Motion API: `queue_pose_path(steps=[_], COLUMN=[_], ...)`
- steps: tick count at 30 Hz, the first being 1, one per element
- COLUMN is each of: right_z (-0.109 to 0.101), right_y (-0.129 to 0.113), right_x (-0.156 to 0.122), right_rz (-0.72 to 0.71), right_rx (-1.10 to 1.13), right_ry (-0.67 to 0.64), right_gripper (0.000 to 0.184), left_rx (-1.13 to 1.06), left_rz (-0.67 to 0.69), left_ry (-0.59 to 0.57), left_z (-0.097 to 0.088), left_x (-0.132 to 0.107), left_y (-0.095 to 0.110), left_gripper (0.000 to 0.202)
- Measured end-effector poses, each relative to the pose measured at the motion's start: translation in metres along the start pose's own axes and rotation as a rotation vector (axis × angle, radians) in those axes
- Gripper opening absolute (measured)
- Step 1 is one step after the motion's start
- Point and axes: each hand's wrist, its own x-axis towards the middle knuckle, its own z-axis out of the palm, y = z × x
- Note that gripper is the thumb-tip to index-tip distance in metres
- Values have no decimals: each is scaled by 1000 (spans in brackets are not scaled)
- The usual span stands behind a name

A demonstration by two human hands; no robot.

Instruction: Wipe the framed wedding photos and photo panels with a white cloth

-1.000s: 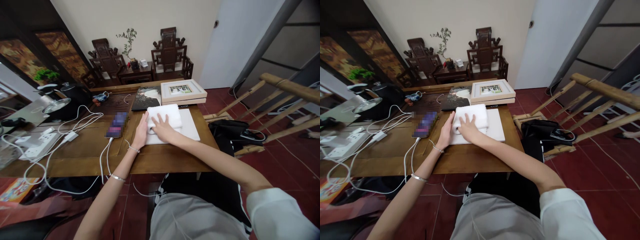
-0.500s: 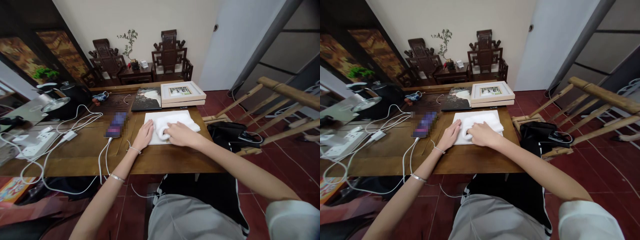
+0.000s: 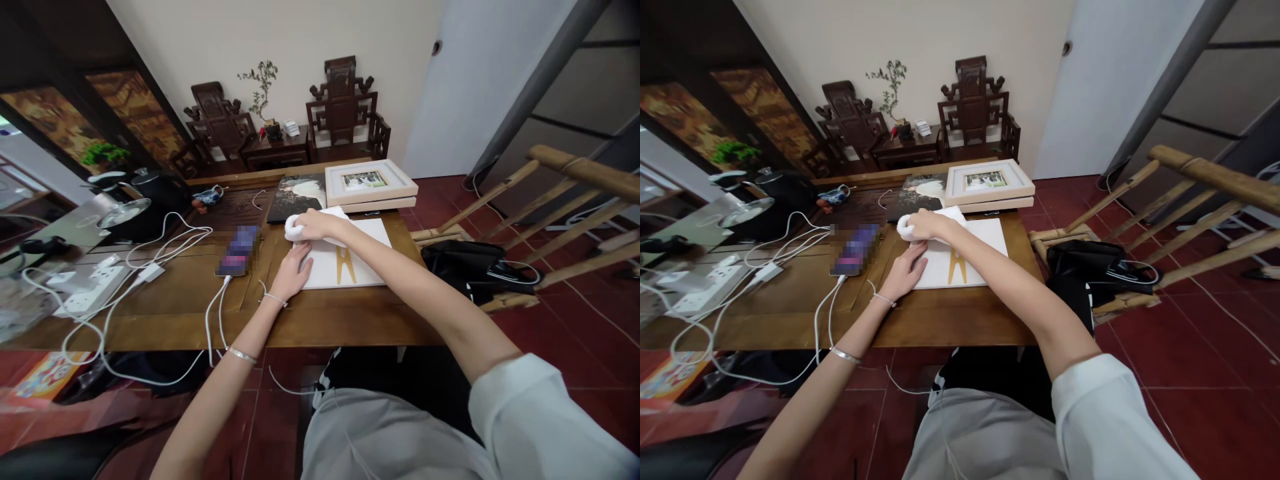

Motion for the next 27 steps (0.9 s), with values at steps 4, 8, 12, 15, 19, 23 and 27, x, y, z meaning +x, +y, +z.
queue_pose_path(steps=[4, 8, 12, 15, 19, 23, 27], right_z=[-5, -6, 0, 1, 2, 22, 58], right_y=[25, 59, 90, 101, 93, 75, 55], right_x=[-29, -84, -143, -178, -195, -179, -156], right_rz=[114, 204, 312, 416, 472, 402, 312], right_rx=[59, 100, 36, -66, -228, -318, -274], right_ry=[-14, 34, 135, 343, 463, 417, 216], right_gripper=[38, 38, 35, 38, 33, 45, 60], left_rx=[-18, -33, -33, -31, -34, -31, -26], left_rz=[-1, -10, -16, -9, -8, -5, -12], left_ry=[2, 3, 7, 8, 13, 18, 10], left_z=[2, 4, 5, 5, 4, 4, 4], left_x=[-1, -1, -1, -1, -1, -1, -1], left_y=[-2, -2, -2, -1, 0, -1, -1], left_gripper=[44, 45, 45, 45, 44, 44, 44])
